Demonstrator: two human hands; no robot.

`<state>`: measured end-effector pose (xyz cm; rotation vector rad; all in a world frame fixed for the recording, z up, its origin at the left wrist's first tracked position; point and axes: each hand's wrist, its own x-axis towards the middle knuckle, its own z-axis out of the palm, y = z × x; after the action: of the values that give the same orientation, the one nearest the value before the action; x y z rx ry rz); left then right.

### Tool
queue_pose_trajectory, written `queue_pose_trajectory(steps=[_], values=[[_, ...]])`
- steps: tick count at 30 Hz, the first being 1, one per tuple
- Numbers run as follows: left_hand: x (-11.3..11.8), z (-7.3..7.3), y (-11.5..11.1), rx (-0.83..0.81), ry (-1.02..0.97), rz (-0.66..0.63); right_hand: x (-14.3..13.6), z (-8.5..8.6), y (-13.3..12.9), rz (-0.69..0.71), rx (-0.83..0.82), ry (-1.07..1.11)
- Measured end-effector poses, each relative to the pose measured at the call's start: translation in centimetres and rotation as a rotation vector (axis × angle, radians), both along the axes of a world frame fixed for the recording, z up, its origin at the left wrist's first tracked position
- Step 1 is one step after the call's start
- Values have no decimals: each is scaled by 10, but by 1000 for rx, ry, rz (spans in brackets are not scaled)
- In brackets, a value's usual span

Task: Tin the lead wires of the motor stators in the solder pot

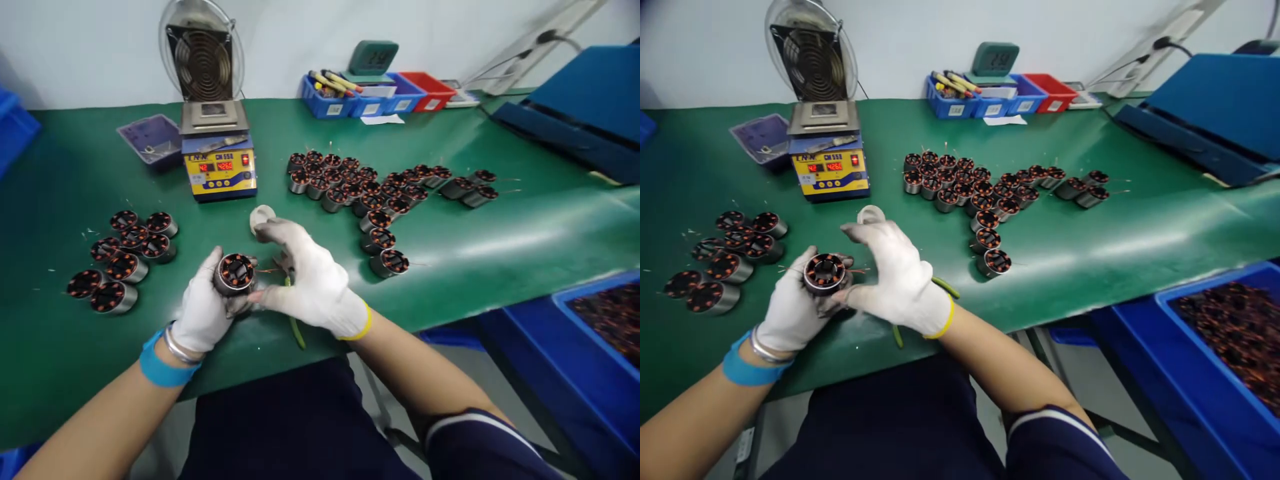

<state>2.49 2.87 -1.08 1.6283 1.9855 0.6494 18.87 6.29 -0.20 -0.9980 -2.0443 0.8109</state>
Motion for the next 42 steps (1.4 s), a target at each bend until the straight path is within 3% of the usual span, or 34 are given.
queue_pose_trajectory(steps=[3,5,8,11,14,16,18,20,21,23,25,27,29,31,33,35,37,39,40,42], values=[[-5,10,6,-151,-812,114,-3,-18,4,3,-336,207],[-5,13,8,-250,-1313,214,-4,-23,3,-10,-387,286],[-5,11,9,-288,-1547,251,-6,-20,1,-43,-275,305],[-9,5,8,-336,-1609,159,-3,-9,1,0,-143,284],[-14,2,4,-556,-1562,-82,4,6,5,39,-35,169],[-16,4,2,-571,-1538,-152,7,20,8,62,80,36],[-16,6,1,-333,-1600,-46,8,36,8,87,237,-70],[-16,6,3,-24,-1674,158,7,54,6,123,384,-131],[-16,5,4,55,-1683,256,5,62,4,150,443,-154],[-16,1,6,-49,-1664,335,2,76,2,216,520,-209],[-16,-1,6,-363,-1618,166,1,83,3,262,570,-256],[-16,1,3,-566,-1598,-125,2,84,5,262,599,-282],[-17,7,-1,-509,-1663,-259,4,81,8,243,614,-300],[-19,15,-1,-296,-1789,-148,5,79,9,219,626,-305],[-21,19,1,-75,-1880,89,4,78,9,210,632,-294],[-22,18,4,-33,-1881,226,2,77,9,221,624,-274],[-23,13,5,-213,-1834,111,1,76,11,241,602,-266],[-22,8,3,-414,-1739,-156,1,73,11,243,579,-257],[-21,7,1,-446,-1686,-245,2,72,11,243,559,-253],[-19,7,-2,-383,-1603,-263,6,71,9,217,497,-195]])
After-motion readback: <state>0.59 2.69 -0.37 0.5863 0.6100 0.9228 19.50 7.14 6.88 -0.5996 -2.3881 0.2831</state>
